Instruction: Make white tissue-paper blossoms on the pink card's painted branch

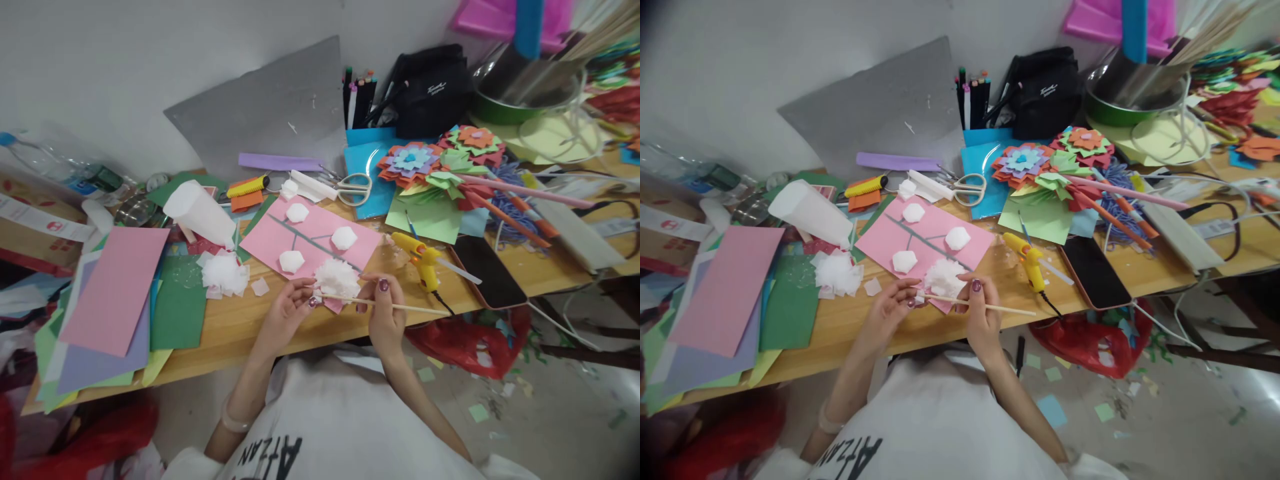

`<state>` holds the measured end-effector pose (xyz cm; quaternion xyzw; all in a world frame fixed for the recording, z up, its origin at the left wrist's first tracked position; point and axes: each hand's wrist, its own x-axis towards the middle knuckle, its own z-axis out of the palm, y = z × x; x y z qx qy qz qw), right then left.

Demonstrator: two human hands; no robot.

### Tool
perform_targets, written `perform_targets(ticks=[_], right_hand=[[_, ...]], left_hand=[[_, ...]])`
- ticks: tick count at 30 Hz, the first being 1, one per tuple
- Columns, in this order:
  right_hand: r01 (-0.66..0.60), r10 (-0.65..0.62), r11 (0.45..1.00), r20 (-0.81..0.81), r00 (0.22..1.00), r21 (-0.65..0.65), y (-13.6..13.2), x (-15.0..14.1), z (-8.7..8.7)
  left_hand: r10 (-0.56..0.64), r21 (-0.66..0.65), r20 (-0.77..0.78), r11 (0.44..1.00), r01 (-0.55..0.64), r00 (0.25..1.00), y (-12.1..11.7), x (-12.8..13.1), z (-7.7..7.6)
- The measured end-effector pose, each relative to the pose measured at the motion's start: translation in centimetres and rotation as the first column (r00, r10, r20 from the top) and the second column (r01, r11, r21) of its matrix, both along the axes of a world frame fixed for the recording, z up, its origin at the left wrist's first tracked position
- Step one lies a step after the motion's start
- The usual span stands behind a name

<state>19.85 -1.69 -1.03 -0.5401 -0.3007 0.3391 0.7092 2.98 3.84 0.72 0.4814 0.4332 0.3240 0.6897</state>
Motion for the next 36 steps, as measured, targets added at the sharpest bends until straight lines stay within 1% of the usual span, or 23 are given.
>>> perform_targets(ticks=[2,5,7,9,11,13,15,18,21,24,29,36], right_hand=[[-0.015,0.015,1.000,0.019,1.000,0.025,-0.2,-0.1,0.0],[-0.020,0.019,0.999,0.029,0.999,0.031,-0.3,0.1,0.0],[0.029,-0.031,0.999,0.060,0.998,0.030,-0.3,0.5,-0.3],[0.092,-0.094,0.996,0.136,0.986,0.021,0.0,1.1,-0.9],[0.113,-0.108,0.994,0.224,0.969,-0.009,0.3,1.7,-1.5],[0.081,-0.062,0.995,0.285,0.956,-0.056,0.7,2.1,-2.0],[0.042,-0.011,0.995,0.318,0.948,-0.091,1.1,2.2,-2.3],[0.034,0.007,0.993,0.359,0.933,-0.109,1.6,2.2,-2.1],[0.060,-0.012,0.992,0.381,0.924,-0.115,1.8,2.1,-2.0],[0.055,-0.009,0.992,0.364,0.931,-0.116,1.8,2.1,-2.1],[0.051,-0.022,0.996,0.348,0.937,-0.076,1.5,2.0,-2.5],[-0.002,0.041,0.996,0.426,0.904,-0.091,1.7,1.6,-2.1]], left_hand=[[0.021,-0.010,0.008,1.000,-0.021,1.000,0.0,0.2,-0.1],[0.049,-0.001,-0.028,0.999,-0.049,0.998,0.1,0.5,-0.1],[0.065,0.014,-0.054,0.998,-0.064,0.996,0.3,0.5,-0.2],[0.100,0.047,-0.093,0.994,-0.096,0.991,0.5,0.6,-0.4],[0.132,0.105,-0.145,0.988,-0.117,0.981,0.8,0.8,-0.9],[0.132,0.183,-0.205,0.978,-0.095,0.970,1.0,1.2,-1.5],[0.112,0.251,-0.267,0.967,-0.043,0.957,1.3,1.9,-2.0],[0.106,0.309,-0.339,0.951,0.004,0.935,1.8,2.9,-2.7],[0.124,0.338,-0.373,0.941,0.010,0.919,2.3,3.5,-3.1],[0.150,0.364,-0.388,0.931,0.001,0.910,2.6,3.6,-3.3],[0.169,0.392,-0.395,0.920,-0.001,0.903,2.7,3.5,-3.4],[0.171,0.413,-0.408,0.911,0.015,0.897,2.5,3.4,-3.5]])
